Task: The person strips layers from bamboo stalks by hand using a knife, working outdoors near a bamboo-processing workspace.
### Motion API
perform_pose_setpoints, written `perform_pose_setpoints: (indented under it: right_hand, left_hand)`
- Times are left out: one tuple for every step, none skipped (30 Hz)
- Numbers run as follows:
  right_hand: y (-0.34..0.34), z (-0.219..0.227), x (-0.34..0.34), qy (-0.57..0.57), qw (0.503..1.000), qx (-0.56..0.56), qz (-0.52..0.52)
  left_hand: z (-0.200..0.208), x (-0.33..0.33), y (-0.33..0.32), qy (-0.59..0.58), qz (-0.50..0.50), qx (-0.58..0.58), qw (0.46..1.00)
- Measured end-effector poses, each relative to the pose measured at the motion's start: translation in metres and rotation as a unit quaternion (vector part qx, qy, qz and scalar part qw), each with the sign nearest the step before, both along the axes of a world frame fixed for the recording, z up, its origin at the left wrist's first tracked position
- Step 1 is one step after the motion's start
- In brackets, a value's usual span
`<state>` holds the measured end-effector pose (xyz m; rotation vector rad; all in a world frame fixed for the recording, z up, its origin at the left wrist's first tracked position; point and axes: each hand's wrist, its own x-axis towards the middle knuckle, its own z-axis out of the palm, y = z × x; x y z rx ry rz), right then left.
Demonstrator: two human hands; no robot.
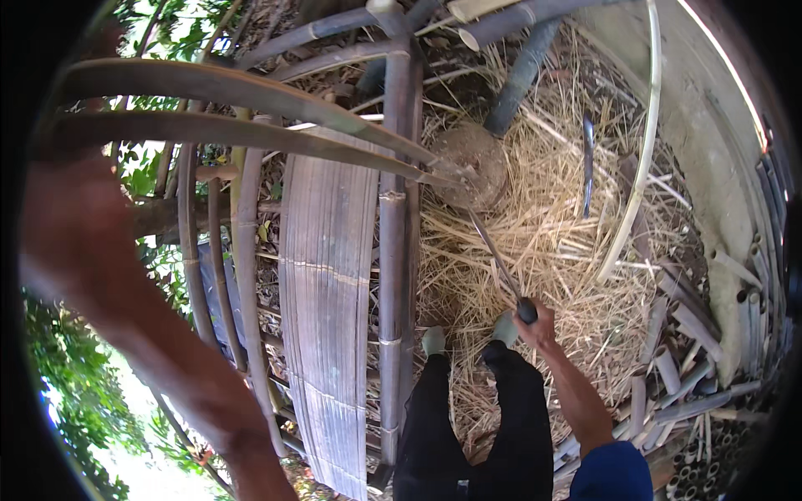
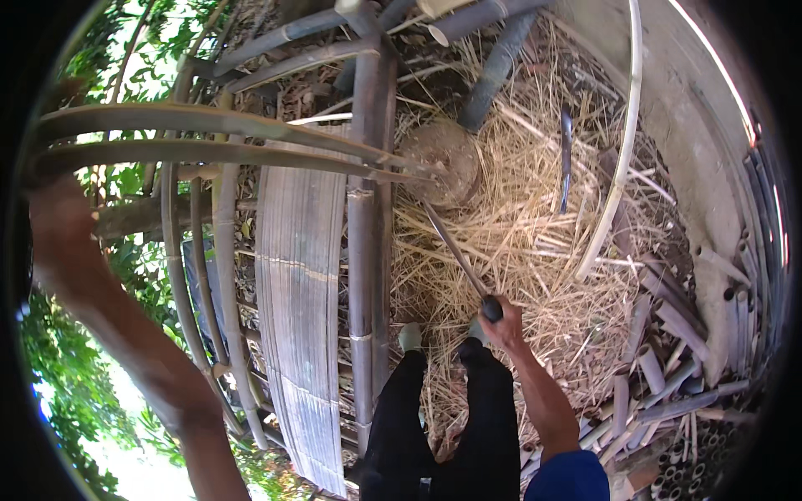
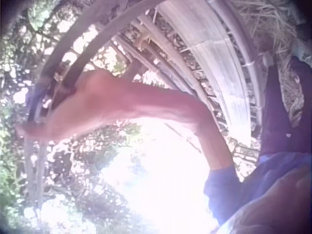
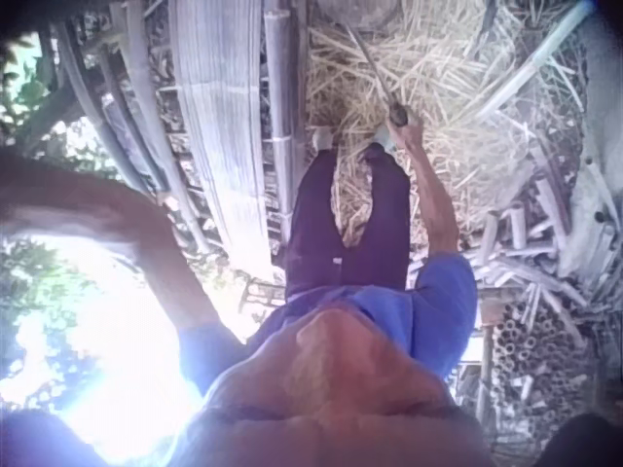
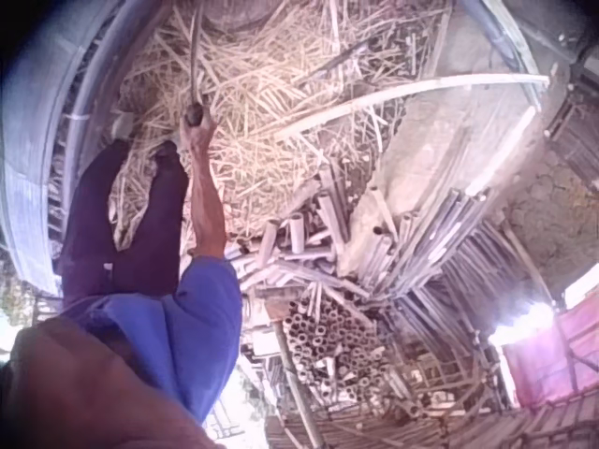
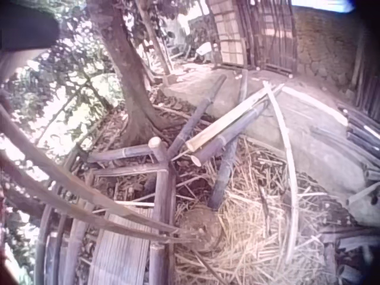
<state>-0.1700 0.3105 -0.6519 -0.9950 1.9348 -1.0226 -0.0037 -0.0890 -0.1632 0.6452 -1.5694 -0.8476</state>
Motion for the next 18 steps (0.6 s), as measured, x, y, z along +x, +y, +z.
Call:
perform_pose_setpoints:
  right_hand:
    - [0.014, 0.010, -0.012, 0.016, 0.999, 0.039, -0.010]
    - [0.015, 0.021, -0.014, 0.007, 1.000, 0.013, -0.023]
    - [0.011, 0.031, -0.020, 0.016, 0.999, 0.010, -0.030]
    - [0.002, 0.046, -0.024, 0.025, 0.999, 0.010, -0.033]
    - [-0.011, 0.059, -0.031, 0.026, 0.999, 0.025, -0.028]
    - [-0.030, 0.079, -0.035, 0.024, 0.999, 0.039, -0.020]
    - [-0.054, 0.106, -0.035, 0.002, 0.999, 0.032, -0.031]
    - [-0.069, 0.105, -0.036, 0.032, 0.999, -0.019, -0.030]
    - [-0.087, 0.118, -0.036, 0.034, 0.999, 0.001, -0.013]
    - [-0.107, 0.136, -0.032, 0.035, 0.999, 0.021, 0.008]
    - [-0.126, 0.157, -0.026, 0.059, 0.997, 0.003, 0.045]
    - [-0.143, 0.178, -0.019, 0.085, 0.993, -0.014, 0.080]
    - [-0.158, 0.194, -0.003, 0.069, 0.992, -0.046, 0.095]
    - [-0.170, 0.208, 0.012, 0.060, 0.989, -0.051, 0.125]
    - [-0.178, 0.213, 0.026, 0.062, 0.983, -0.081, 0.155]
    - [-0.183, 0.216, 0.043, 0.061, 0.975, -0.108, 0.186]
    - [-0.187, 0.221, 0.061, 0.056, 0.969, -0.112, 0.214]
    - [-0.185, 0.226, 0.080, 0.041, 0.966, -0.074, 0.242]
  left_hand:
    - [-0.033, -0.002, -0.011, 0.012, -0.014, 0.031, 0.999]
    - [-0.030, -0.002, -0.002, -0.009, -0.011, 0.043, 0.999]
    - [-0.025, 0.001, 0.006, -0.047, -0.009, 0.060, 0.997]
    - [-0.021, 0.007, 0.013, -0.086, -0.006, 0.077, 0.993]
    - [-0.020, 0.016, 0.020, -0.080, 0.005, 0.075, 0.994]
    - [-0.019, 0.028, 0.027, -0.090, -0.013, 0.101, 0.991]
    - [-0.015, 0.039, 0.032, -0.098, -0.031, 0.121, 0.987]
    - [-0.015, 0.052, 0.035, -0.094, -0.015, 0.116, 0.989]
    - [-0.019, 0.066, 0.038, -0.100, -0.028, 0.120, 0.987]
    - [-0.020, 0.083, 0.044, -0.108, -0.035, 0.125, 0.986]
    - [-0.017, 0.100, 0.053, -0.106, -0.011, 0.121, 0.987]
    - [-0.017, 0.115, 0.061, -0.053, -0.019, 0.135, 0.989]
    - [-0.014, 0.137, 0.072, -0.003, -0.023, 0.145, 0.989]
    - [-0.012, 0.164, 0.085, -0.002, 0.006, 0.142, 0.990]
    - [-0.011, 0.190, 0.098, 0.032, -0.001, 0.165, 0.986]
    - [-0.013, 0.218, 0.113, 0.066, -0.006, 0.188, 0.980]
    - [-0.013, 0.243, 0.128, 0.110, 0.009, 0.222, 0.969]
    - [-0.020, 0.272, 0.142, 0.138, 0.012, 0.238, 0.961]
